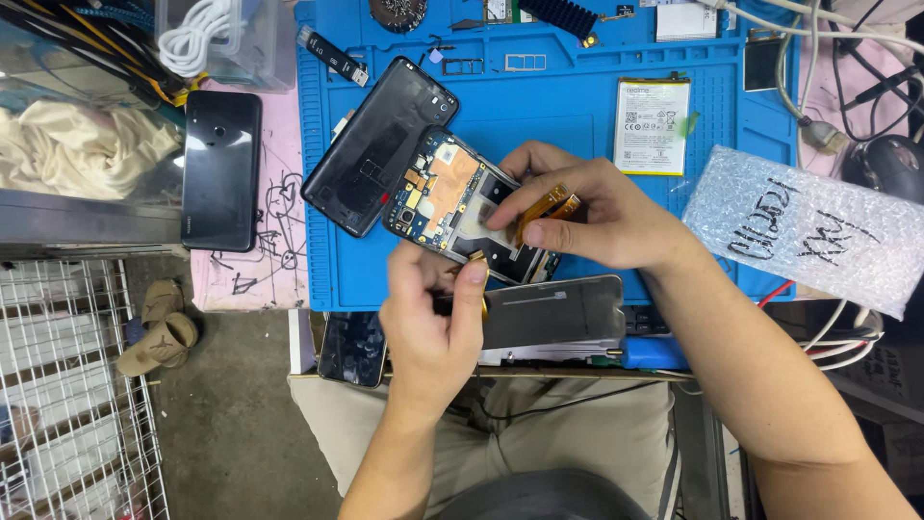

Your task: The person assembles a mobile phone by connecting ribbon cables to the motherboard, placing a battery into the chassis, and attaching the screen assembly.

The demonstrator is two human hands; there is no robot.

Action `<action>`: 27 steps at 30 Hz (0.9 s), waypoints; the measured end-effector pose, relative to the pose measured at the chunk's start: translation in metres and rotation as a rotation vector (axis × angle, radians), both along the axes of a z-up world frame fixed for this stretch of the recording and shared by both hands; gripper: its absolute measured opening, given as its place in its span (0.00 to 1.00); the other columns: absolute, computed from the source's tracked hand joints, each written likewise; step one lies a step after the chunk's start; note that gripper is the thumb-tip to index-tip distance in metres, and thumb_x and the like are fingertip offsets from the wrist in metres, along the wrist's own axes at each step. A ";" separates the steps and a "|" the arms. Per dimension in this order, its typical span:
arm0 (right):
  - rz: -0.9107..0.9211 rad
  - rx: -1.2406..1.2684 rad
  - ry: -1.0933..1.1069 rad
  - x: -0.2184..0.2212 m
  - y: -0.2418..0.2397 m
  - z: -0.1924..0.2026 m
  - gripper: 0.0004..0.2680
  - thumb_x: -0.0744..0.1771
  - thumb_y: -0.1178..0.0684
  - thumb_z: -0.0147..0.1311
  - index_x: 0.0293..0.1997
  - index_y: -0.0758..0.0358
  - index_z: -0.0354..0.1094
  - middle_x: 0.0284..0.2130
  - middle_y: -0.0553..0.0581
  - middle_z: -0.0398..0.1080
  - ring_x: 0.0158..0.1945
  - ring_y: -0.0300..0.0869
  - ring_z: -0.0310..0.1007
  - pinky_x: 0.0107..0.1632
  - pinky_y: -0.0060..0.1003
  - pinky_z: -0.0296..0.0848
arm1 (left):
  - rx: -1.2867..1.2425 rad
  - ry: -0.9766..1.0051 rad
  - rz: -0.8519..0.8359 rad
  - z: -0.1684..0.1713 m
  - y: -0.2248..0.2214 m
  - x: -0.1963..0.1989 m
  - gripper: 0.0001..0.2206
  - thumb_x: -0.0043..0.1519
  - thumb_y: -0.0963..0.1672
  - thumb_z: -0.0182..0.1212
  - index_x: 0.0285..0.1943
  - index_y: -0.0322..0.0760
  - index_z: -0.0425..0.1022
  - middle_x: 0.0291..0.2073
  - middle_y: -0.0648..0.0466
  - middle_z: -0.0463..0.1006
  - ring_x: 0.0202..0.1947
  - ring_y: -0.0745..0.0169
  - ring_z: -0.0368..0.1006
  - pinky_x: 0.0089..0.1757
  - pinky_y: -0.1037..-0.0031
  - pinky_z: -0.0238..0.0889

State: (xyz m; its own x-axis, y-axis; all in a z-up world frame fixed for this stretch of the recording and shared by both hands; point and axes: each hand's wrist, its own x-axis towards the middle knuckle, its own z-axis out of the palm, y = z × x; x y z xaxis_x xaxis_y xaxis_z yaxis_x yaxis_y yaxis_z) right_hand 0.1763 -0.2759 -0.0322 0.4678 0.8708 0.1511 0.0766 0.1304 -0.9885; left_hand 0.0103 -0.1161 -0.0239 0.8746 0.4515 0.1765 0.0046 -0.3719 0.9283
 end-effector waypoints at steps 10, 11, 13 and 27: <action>-0.079 -0.018 -0.114 -0.003 0.000 0.000 0.11 0.68 0.48 0.61 0.51 0.63 0.77 0.53 0.60 0.69 0.58 0.47 0.66 0.62 0.39 0.67 | 0.005 -0.276 -0.050 0.009 0.002 -0.021 0.23 0.61 0.36 0.74 0.54 0.35 0.59 0.33 0.51 0.75 0.31 0.67 0.72 0.34 0.80 0.69; -0.079 -0.014 -0.125 -0.003 0.000 0.000 0.11 0.68 0.48 0.61 0.51 0.63 0.77 0.53 0.60 0.69 0.58 0.47 0.67 0.62 0.39 0.67 | 0.122 -0.317 -0.115 0.010 0.004 -0.015 0.23 0.58 0.38 0.77 0.49 0.37 0.59 0.31 0.53 0.76 0.29 0.66 0.72 0.32 0.78 0.66; -0.078 -0.010 -0.135 -0.003 0.000 0.000 0.11 0.68 0.48 0.61 0.51 0.62 0.77 0.53 0.60 0.69 0.58 0.47 0.67 0.61 0.39 0.68 | 0.240 -0.358 -0.178 0.013 0.004 -0.003 0.24 0.55 0.40 0.79 0.43 0.38 0.59 0.28 0.54 0.76 0.26 0.64 0.72 0.30 0.75 0.63; -0.063 0.021 -0.130 -0.005 -0.001 -0.002 0.10 0.69 0.50 0.60 0.54 0.60 0.77 0.53 0.60 0.66 0.54 0.45 0.68 0.58 0.36 0.71 | 0.342 -0.399 -0.243 0.009 -0.013 0.028 0.26 0.55 0.45 0.81 0.34 0.40 0.56 0.31 0.55 0.76 0.27 0.61 0.72 0.29 0.72 0.62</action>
